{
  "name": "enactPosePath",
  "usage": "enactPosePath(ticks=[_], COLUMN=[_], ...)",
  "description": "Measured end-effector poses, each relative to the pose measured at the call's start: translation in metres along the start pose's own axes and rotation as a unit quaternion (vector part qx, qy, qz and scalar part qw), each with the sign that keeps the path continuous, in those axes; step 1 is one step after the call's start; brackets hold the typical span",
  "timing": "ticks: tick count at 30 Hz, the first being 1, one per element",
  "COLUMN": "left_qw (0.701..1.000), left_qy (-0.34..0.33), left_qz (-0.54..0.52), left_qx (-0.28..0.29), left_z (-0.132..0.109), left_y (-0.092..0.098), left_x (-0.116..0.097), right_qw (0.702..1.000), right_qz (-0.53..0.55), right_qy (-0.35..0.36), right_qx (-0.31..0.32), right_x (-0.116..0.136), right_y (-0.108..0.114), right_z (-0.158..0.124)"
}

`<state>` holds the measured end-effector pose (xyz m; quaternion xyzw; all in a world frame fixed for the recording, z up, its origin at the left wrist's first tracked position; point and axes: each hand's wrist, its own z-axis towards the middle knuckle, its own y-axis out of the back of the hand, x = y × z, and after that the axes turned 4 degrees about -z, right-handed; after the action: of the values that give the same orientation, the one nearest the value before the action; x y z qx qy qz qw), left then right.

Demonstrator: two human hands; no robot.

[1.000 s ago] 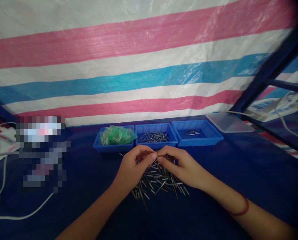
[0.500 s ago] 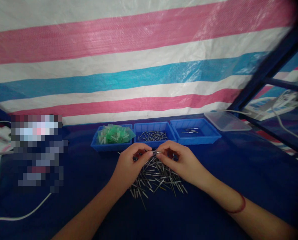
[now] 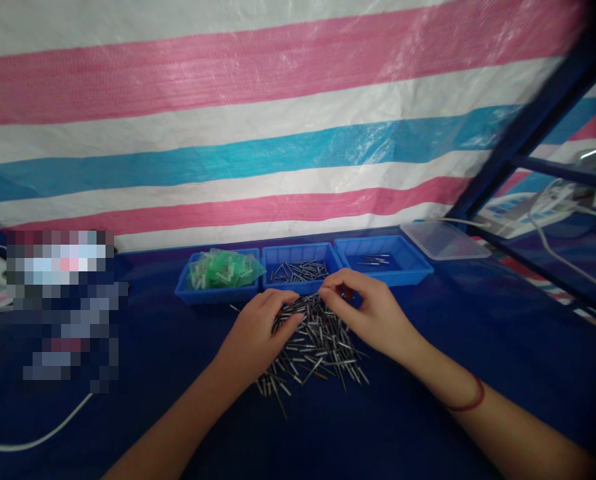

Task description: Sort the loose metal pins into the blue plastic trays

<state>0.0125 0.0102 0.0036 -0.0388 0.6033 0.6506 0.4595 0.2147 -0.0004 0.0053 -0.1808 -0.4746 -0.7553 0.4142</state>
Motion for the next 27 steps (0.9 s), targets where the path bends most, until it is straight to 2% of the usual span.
enactPosePath(ticks=[3, 6, 9, 11, 14, 17, 21, 25, 27], left_qw=[0.995, 0.985, 0.976, 0.973, 0.970, 0.966, 0.962, 0.956, 0.951], left_qy=[-0.034, -0.057, -0.060, -0.060, -0.063, -0.068, -0.085, -0.094, -0.093], left_qz=[0.082, 0.137, 0.165, 0.168, 0.170, 0.185, 0.200, 0.230, 0.250], left_qx=[0.035, 0.088, 0.126, 0.145, 0.164, 0.166, 0.164, 0.155, 0.154], left_z=[-0.001, -0.002, -0.005, -0.007, -0.008, -0.008, -0.008, -0.009, -0.009], left_y=[0.007, 0.014, 0.017, 0.017, 0.014, 0.011, 0.008, 0.005, 0.004], left_x=[0.000, 0.000, 0.000, 0.000, 0.001, 0.002, 0.002, -0.002, -0.004], right_qw=[0.993, 0.970, 0.947, 0.939, 0.944, 0.960, 0.978, 0.980, 0.977], right_qz=[-0.072, -0.139, -0.237, -0.275, -0.266, -0.229, -0.176, -0.133, -0.131], right_qy=[-0.032, -0.093, -0.115, -0.093, -0.043, 0.011, 0.085, 0.138, 0.146], right_qx=[-0.092, -0.178, -0.183, -0.184, -0.192, -0.162, -0.067, 0.050, 0.086], right_x=[-0.018, -0.040, -0.054, -0.056, -0.046, -0.030, -0.012, 0.000, 0.003], right_y=[0.020, 0.039, 0.049, 0.050, 0.044, 0.031, 0.011, -0.002, -0.005], right_z=[0.011, 0.019, 0.023, 0.023, 0.020, 0.015, 0.006, -0.001, -0.002])
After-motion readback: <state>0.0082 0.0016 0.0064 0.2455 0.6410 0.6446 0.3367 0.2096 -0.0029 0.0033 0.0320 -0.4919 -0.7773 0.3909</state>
